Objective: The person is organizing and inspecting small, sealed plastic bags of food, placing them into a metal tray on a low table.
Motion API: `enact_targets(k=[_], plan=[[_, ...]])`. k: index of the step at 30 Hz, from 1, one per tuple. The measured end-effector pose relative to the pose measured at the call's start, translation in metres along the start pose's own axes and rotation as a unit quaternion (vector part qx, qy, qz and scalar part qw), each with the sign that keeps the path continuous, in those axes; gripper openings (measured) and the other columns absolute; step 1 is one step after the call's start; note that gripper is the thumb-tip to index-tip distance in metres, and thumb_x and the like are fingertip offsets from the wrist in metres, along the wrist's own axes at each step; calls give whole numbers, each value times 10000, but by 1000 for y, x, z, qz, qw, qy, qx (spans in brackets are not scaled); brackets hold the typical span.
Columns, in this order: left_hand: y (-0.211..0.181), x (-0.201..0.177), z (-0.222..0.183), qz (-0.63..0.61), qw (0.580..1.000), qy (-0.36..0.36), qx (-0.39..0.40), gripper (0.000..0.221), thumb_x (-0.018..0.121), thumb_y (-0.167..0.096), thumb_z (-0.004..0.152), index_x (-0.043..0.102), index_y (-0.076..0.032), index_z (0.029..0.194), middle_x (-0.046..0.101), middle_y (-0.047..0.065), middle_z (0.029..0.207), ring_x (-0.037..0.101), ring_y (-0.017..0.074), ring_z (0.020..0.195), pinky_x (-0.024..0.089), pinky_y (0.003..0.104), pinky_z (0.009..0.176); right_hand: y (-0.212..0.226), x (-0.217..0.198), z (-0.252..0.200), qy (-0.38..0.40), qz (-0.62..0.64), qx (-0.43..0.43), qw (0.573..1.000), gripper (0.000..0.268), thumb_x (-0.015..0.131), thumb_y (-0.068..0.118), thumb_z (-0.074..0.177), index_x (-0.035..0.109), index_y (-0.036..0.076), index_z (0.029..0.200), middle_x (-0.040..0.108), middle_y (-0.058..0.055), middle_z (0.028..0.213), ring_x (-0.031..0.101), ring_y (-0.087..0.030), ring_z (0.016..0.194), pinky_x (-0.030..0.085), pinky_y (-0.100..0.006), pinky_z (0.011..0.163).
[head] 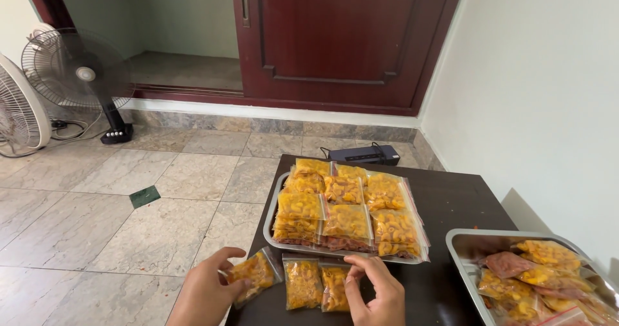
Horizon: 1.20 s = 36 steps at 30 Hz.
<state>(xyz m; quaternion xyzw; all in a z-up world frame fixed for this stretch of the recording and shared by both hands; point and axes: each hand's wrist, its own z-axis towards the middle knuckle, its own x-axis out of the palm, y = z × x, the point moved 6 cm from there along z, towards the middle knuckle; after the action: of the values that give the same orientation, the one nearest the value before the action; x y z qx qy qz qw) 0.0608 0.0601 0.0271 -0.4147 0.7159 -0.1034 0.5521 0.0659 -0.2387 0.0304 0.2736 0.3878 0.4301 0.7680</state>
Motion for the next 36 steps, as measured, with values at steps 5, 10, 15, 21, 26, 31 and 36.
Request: enact_targets(k=[5,10,15,21,26,31,36], plan=[[-1,-12,-8,-179,982,-52,18,245,746,-44,912,786,-145,1131,756,74,1053,765,201,969,703,338,690,1,-1,0,-4,3,-4,1000,208,665,167,868,808,130,1014,707,3,744,683,-140,691,583,-300,712],[-5,-31,-21,-316,946,-64,22,294,703,108,911,760,23,1187,808,199,1186,789,332,1057,695,412,844,2,-2,2,4,-3,19,1000,197,668,176,879,814,141,1007,715,6,751,698,-137,702,592,-306,712],[-25,-69,-36,-337,923,-176,55,237,749,18,864,797,-22,1093,825,152,1050,732,255,967,553,364,886,-3,-3,2,-8,14,23,1000,199,671,123,877,819,147,1008,715,11,756,706,-129,702,582,-319,719],[-133,-80,-55,-298,934,-123,155,317,645,-19,924,706,-46,1234,794,129,1178,746,247,1048,616,363,890,1,-2,4,17,24,19,999,291,649,27,845,821,168,1032,683,6,761,665,-131,651,545,-315,594],[-192,-56,-3,-297,933,-22,202,359,640,41,951,645,-36,1302,700,184,1051,713,258,947,600,326,867,-6,-3,6,13,3,4,1000,233,628,97,871,804,166,1006,678,11,763,670,-137,698,545,-297,662],[-210,-32,2,-98,979,-12,180,293,595,-119,1015,658,-116,1301,735,110,1129,590,169,719,495,291,632,-6,-5,8,-13,24,0,1000,271,580,116,865,823,168,973,692,19,710,673,-131,651,569,-281,639],[-208,-24,2,-24,987,-17,156,292,572,-178,1027,681,-174,1297,754,74,1149,535,139,582,427,280,519,-11,0,9,15,16,-24,999,287,561,126,924,823,178,1026,697,26,737,671,-124,670,591,-277,666]])
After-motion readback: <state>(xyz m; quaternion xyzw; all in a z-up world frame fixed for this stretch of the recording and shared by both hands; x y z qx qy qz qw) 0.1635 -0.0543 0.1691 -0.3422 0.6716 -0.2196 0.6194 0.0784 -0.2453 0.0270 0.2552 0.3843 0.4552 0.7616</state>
